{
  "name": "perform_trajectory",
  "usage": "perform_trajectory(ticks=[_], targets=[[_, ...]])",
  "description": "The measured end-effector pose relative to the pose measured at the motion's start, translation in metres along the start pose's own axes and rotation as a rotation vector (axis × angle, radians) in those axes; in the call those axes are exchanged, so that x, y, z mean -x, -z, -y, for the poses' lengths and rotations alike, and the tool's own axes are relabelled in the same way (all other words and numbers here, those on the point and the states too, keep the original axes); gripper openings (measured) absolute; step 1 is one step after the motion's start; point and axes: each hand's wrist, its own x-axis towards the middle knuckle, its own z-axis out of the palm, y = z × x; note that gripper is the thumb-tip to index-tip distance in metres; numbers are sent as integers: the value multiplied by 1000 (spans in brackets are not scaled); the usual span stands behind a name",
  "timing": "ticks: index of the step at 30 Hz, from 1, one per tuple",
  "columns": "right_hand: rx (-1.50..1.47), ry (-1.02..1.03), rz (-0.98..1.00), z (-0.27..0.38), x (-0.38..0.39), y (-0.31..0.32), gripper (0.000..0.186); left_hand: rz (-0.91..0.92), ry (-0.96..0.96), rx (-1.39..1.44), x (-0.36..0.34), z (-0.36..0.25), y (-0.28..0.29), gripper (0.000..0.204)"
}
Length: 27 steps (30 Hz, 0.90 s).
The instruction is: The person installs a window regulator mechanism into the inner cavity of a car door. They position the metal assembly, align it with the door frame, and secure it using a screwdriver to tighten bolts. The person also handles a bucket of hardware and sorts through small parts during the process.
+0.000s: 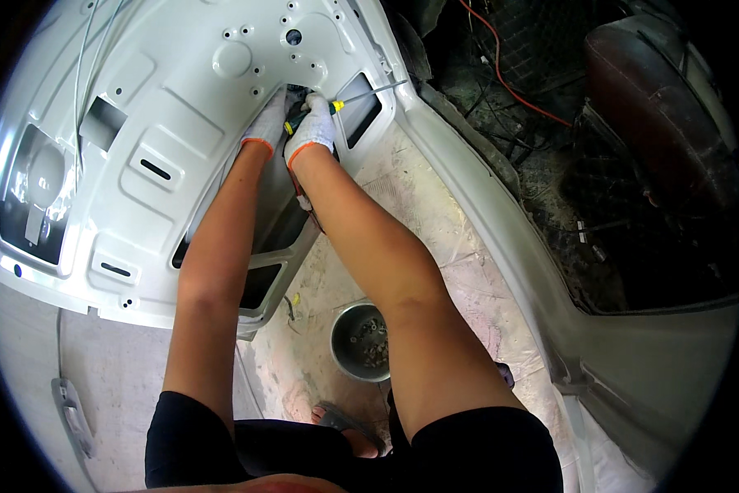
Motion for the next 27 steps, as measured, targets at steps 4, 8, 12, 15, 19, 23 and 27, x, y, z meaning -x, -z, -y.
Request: perform_trajectory(ticks=[4,8,12,15,19,23,27], targets=[[82,-7,-5,3,4,4,21,-117,-108,-460,-2,6,0,55],[245,27,52,5,9,10,20,-159,-227,-418,-13,27,-2,56],[406,0,31,13,21,10,21,-174,-226,-361,-20,35,-1,58],[431,51,14,20,14,4,24,-218,-162,-298,-20,13,-20,54],[635,47,51,14,7,5,30,-202,-250,-459,-42,28,-7,50],[753,36,58,32,59,-8,41,-65,-331,-622,-49,58,6,40],[763,60,149,35,53,-6,44,-39,-382,-583,-62,73,4,35]])
